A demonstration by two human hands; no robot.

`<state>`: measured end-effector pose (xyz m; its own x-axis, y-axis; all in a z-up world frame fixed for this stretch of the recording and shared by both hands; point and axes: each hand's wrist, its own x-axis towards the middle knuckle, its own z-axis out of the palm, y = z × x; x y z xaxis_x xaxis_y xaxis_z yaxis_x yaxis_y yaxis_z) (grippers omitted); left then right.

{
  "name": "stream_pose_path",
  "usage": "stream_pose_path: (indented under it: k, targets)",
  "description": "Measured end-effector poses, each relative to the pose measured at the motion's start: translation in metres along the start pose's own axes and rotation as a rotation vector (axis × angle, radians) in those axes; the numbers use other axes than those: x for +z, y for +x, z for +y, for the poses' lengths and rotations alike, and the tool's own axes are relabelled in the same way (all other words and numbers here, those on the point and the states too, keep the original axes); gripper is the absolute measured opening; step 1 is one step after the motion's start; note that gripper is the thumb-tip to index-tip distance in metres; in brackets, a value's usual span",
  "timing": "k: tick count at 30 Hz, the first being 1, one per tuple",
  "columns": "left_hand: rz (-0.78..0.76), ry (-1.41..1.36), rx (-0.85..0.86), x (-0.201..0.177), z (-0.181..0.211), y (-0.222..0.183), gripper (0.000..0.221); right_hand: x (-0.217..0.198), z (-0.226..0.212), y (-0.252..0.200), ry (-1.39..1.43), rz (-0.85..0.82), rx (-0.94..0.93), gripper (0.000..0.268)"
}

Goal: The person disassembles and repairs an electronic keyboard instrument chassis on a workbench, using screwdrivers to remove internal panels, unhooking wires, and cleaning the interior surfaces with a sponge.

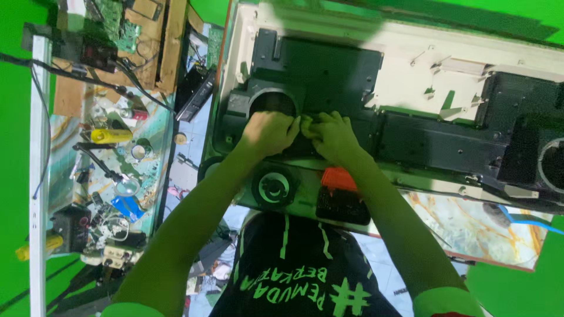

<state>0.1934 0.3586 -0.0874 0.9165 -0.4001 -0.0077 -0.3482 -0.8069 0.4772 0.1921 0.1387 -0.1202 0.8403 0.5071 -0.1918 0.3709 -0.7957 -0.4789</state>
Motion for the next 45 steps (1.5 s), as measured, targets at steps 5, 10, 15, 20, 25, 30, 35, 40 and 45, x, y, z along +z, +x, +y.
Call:
stream_pose_path:
  k: [5, 10, 15, 20, 25, 30, 35, 40, 45]
  targets:
    - [0.441, 0.187, 0.091, 0.005, 0.003, 0.004, 0.034, -0.013, 0.004, -0.002, -0.146, -0.01, -0.126, 0.046]
    - [0.743, 0.212, 0.296, 0.009, 0.007, -0.017, 0.022, -0.002, 0.001, -0.001, -0.177, 0.164, 0.013, 0.041]
    - [0.748, 0.231, 0.36, 0.0, 0.008, -0.01, 0.024, -0.004, -0.003, -0.001, -0.155, 0.144, -0.007, 0.041]
    - [0.346, 0.168, 0.185, 0.002, 0.003, -0.003, 0.027, -0.004, 0.003, 0.0, -0.164, 0.175, -0.047, 0.052]
    - [0.037, 0.111, -0.018, 0.009, -0.001, -0.001, 0.028, 0.009, 0.0, 0.0, -0.111, 0.264, -0.008, 0.051]
    - [0.741, 0.157, 0.409, -0.003, 0.004, -0.002, 0.028, -0.003, -0.001, -0.003, -0.132, 0.055, -0.061, 0.049]
    - [0.749, 0.191, 0.373, 0.002, 0.012, -0.016, 0.035, -0.001, -0.004, -0.009, -0.18, 0.078, -0.069, 0.047]
    - [0.703, 0.242, 0.387, -0.005, 0.009, -0.009, 0.035, -0.003, 0.002, 0.005, -0.177, 0.181, -0.031, 0.031]
    - [0.661, 0.253, 0.373, -0.003, 0.005, -0.005, 0.032, -0.003, 0.0, 0.004, -0.239, 0.167, -0.136, 0.044]
